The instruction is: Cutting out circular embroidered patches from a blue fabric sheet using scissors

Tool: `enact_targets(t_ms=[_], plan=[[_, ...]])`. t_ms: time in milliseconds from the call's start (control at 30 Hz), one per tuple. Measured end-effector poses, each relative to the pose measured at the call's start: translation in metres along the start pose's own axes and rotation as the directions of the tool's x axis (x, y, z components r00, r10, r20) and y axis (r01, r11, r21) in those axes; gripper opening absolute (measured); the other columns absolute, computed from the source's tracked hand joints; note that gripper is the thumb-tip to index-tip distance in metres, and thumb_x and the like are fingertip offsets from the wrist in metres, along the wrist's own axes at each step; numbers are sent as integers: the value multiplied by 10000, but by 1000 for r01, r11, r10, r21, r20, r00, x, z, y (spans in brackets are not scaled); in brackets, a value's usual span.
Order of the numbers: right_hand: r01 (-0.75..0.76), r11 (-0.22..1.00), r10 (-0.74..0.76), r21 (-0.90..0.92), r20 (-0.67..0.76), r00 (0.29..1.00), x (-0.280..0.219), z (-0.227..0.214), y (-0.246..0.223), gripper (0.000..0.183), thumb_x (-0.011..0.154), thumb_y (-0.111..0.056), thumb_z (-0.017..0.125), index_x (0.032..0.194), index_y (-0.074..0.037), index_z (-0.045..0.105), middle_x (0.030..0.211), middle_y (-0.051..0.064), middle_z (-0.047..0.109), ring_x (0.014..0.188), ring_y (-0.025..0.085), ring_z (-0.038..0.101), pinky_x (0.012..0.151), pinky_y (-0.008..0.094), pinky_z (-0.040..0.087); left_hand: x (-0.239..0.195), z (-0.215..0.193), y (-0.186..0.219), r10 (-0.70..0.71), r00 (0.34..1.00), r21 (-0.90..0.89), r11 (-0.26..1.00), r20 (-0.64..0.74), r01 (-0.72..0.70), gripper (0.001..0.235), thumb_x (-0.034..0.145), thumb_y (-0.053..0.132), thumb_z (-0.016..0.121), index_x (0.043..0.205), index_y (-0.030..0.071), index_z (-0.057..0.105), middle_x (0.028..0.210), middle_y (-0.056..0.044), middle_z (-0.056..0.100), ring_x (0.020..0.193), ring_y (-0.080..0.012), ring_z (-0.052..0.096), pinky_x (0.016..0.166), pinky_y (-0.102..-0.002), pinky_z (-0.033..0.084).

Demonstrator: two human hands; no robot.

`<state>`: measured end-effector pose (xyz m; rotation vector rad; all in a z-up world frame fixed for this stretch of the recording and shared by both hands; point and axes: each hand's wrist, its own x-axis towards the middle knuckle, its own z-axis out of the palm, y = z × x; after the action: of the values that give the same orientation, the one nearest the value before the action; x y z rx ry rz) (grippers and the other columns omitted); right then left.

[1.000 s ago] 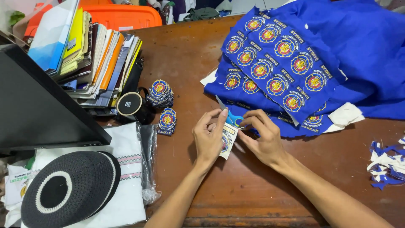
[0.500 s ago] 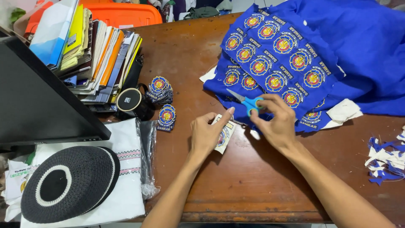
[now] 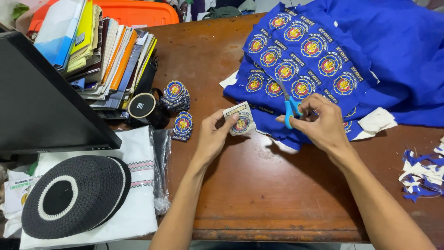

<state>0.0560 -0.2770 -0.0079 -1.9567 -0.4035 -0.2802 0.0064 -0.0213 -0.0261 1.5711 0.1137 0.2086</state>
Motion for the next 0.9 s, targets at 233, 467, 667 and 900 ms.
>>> enact_targets(t_ms=[233,467,667,900], plan=[[86,996,-86,-5,21,996,-4,9,-8,367,781,-102,916,746,49,584,776,177,637,663,215,600,545,266,536,-9,-3,23,290,957,317,909,-11,-271,211,830,115,724,955,255,821,949,28,795,936,-178,718,919,-328,547],[139,982,-140,-125,2,990,-4,13,37,313,798,-131,911,677,-72,628,698,34,676,551,133,561,469,229,447,-16,-3,34,323,946,359,888,-39,-288,219,820,107,674,919,256,801,1381,-31,560,1242,-293,562,1084,-449,472],[104,994,-104,-44,-5,995,-3,11,28,164,807,23,814,773,24,654,782,162,712,554,196,579,489,304,472,-10,-3,20,162,986,145,977,-41,-155,184,839,57,646,878,156,796,1435,-149,495,966,-281,734,935,-462,600],[106,994,-106,6,-7,994,1,1,17,152,764,101,807,855,24,713,918,160,746,587,173,609,534,279,522,0,1,5,75,997,51,996,11,-75,263,815,-13,677,916,166,841,1036,-73,782,932,-162,748,812,-306,639]])
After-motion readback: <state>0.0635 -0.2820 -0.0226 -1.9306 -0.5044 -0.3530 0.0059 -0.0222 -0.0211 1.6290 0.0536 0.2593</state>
